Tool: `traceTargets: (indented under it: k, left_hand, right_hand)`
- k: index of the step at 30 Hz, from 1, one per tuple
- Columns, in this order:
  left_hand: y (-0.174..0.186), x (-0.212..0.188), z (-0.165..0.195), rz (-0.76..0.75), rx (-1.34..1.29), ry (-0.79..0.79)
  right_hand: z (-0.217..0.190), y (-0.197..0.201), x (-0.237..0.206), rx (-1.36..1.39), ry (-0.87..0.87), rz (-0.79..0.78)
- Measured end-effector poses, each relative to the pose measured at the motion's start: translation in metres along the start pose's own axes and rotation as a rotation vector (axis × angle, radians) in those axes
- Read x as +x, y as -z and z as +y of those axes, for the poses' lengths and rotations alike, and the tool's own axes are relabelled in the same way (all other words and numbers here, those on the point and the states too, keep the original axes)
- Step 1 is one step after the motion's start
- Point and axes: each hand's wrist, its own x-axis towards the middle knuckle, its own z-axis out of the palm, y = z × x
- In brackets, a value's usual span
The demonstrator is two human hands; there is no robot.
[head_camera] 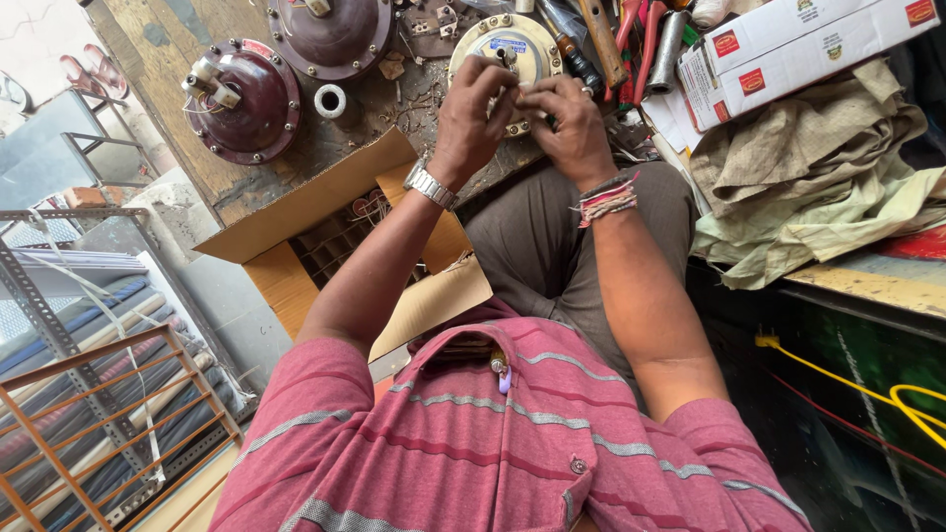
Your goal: The person retrieves a cardboard box containing electrical components and places it on a cluttered workbench. They then use a screwdriver to adjust the internal wiring and terminals of a circular electrical device, likely a ceiling fan capacitor or switch.
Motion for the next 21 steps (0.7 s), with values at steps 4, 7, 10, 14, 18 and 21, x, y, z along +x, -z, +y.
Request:
traceTargets:
  k: [4,7,10,14,18,21]
  left_hand:
    - [0.004,-0.003,0.009,-0.05,0.118,-0.096]
    - [0.005,-0.003,0.011,-0.043,0.134,-0.079]
    - [0.004,-0.002,0.01,-0.041,0.151,-0.041]
    - [0.002,-0.003,0.007,-0.011,0.174,-0.066]
    - [0.0,-0.003,0.0,-0.04,0.192,-0.038]
    - [-0.002,-0.003,-0.005,-0.055,0.198,-0.026]
  right_hand:
    - [0.009,-0.005,0.0,0.299,-0.418,0.005]
    - [0.013,-0.003,0.002,0.863,-0.614,0.053]
    - [0.014,-0.001,0.001,1.014,-0.759,0.084]
    - [0.015,0.002,0.0,1.162,-0.888,-0.006]
    - [0.016,-0.001,-0.001,0.938,-0.775,-0.054]
    - [0.012,-0.006,-0.003,0.327,-0.411,-0.025]
